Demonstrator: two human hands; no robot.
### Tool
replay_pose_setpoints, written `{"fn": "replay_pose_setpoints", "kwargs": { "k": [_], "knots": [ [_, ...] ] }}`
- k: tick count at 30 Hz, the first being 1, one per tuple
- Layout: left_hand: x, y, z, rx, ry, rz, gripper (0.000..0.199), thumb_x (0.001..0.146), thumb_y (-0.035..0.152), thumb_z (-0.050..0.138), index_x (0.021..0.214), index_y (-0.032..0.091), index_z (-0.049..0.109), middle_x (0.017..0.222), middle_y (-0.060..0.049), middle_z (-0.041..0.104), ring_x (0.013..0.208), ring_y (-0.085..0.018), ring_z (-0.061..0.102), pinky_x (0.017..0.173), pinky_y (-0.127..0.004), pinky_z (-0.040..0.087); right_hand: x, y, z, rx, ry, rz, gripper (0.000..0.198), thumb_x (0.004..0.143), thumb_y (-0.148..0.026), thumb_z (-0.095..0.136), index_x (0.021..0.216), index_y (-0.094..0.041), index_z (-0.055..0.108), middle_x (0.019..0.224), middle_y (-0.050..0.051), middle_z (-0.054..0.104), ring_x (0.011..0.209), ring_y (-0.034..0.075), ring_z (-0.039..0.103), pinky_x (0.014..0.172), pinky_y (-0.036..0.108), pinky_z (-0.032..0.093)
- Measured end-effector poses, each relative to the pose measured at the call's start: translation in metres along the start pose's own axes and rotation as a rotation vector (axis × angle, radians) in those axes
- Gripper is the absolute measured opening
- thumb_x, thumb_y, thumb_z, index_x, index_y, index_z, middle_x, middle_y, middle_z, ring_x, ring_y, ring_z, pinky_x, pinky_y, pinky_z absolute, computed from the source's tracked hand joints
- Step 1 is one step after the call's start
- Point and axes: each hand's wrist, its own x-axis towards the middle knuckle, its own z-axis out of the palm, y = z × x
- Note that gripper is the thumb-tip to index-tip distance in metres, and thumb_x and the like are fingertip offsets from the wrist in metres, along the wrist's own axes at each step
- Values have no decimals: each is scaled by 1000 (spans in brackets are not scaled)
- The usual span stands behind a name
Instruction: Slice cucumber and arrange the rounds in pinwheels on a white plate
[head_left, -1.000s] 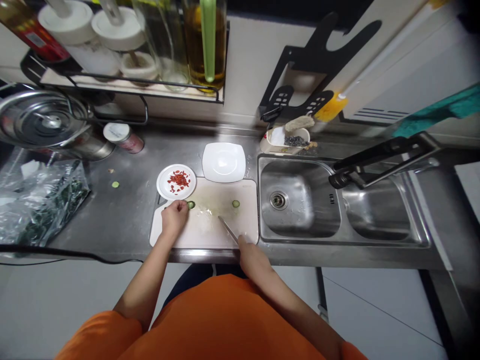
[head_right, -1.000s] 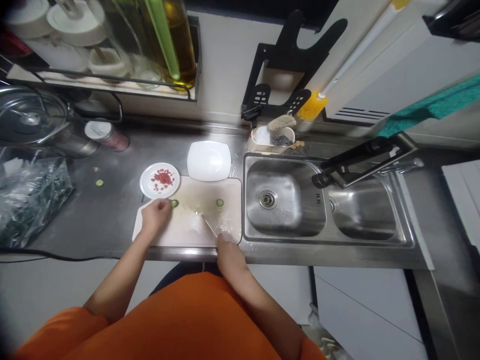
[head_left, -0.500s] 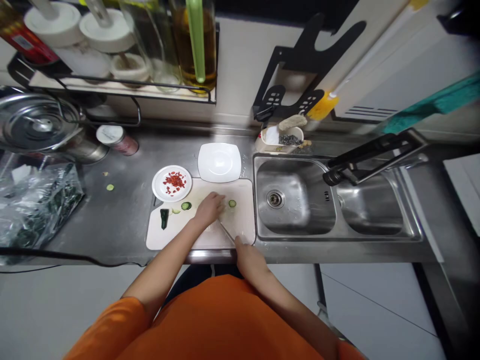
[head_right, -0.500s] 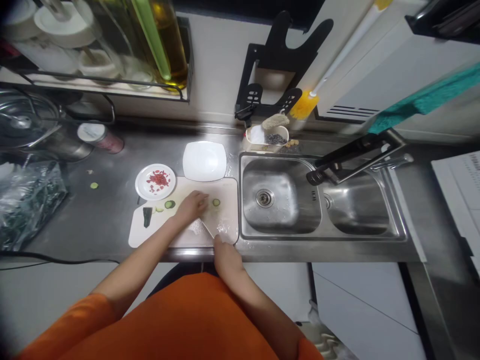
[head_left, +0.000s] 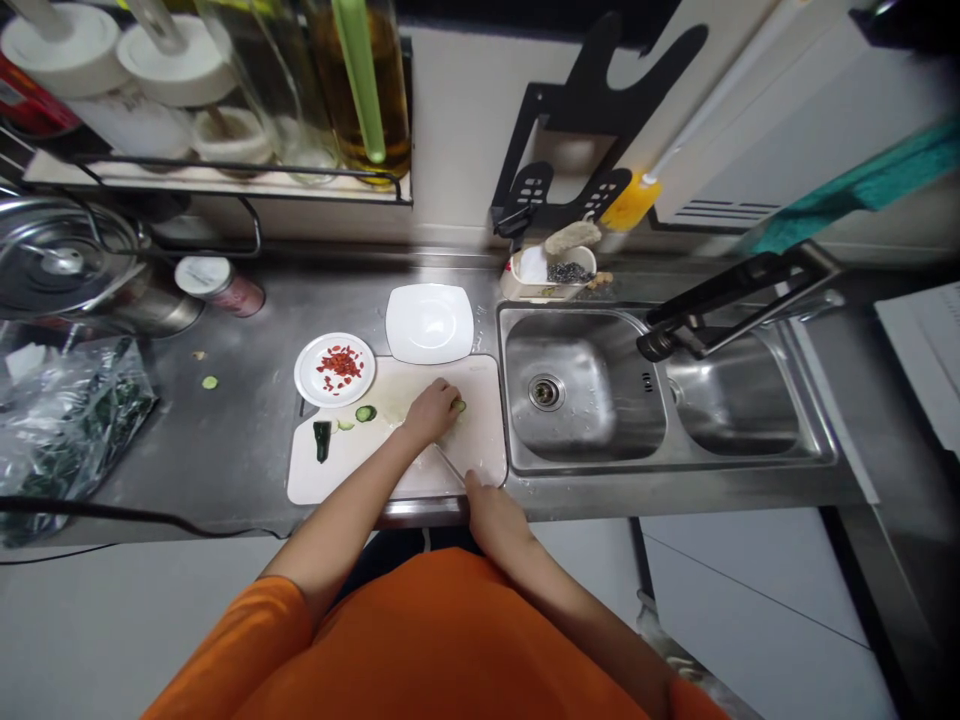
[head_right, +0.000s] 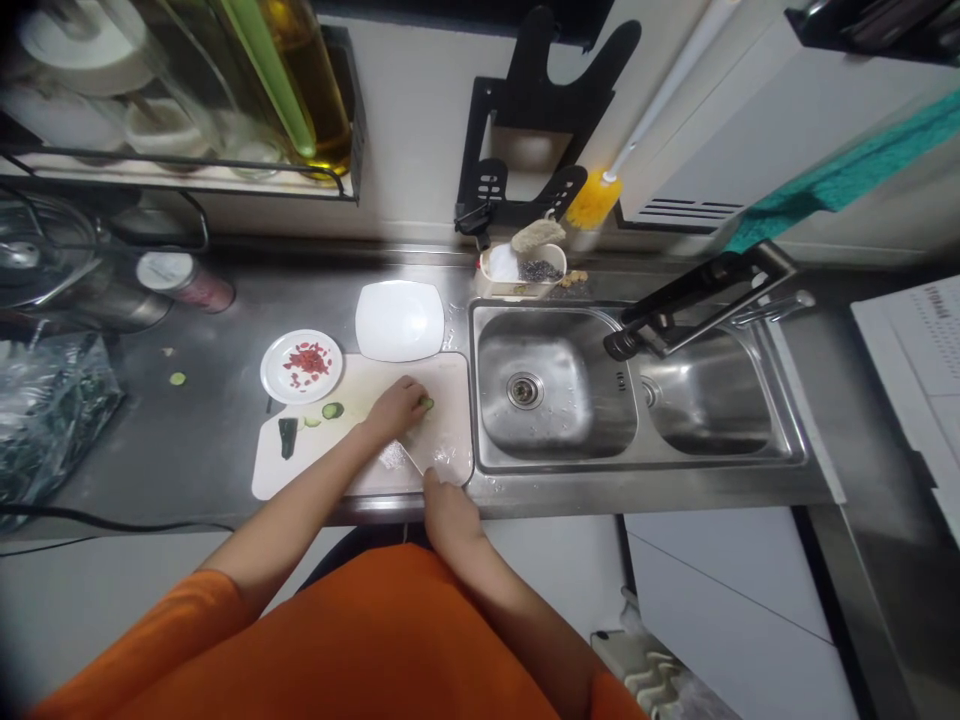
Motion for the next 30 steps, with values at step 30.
{"fn": "replay_pose_setpoints", "kwargs": {
  "k": [30],
  "knots": [
    [-78, -58, -8, -78, 301, -138, 25, 77, 19, 55, 100, 17, 63, 90, -8, 64, 90, -21, 58, 83, -31, 45, 17, -6, -4, -40, 103, -7, 40, 84, 1, 32, 119, -13, 42, 95, 15, 66, 96, 23, 64, 72, 27, 46]
  ]
}}
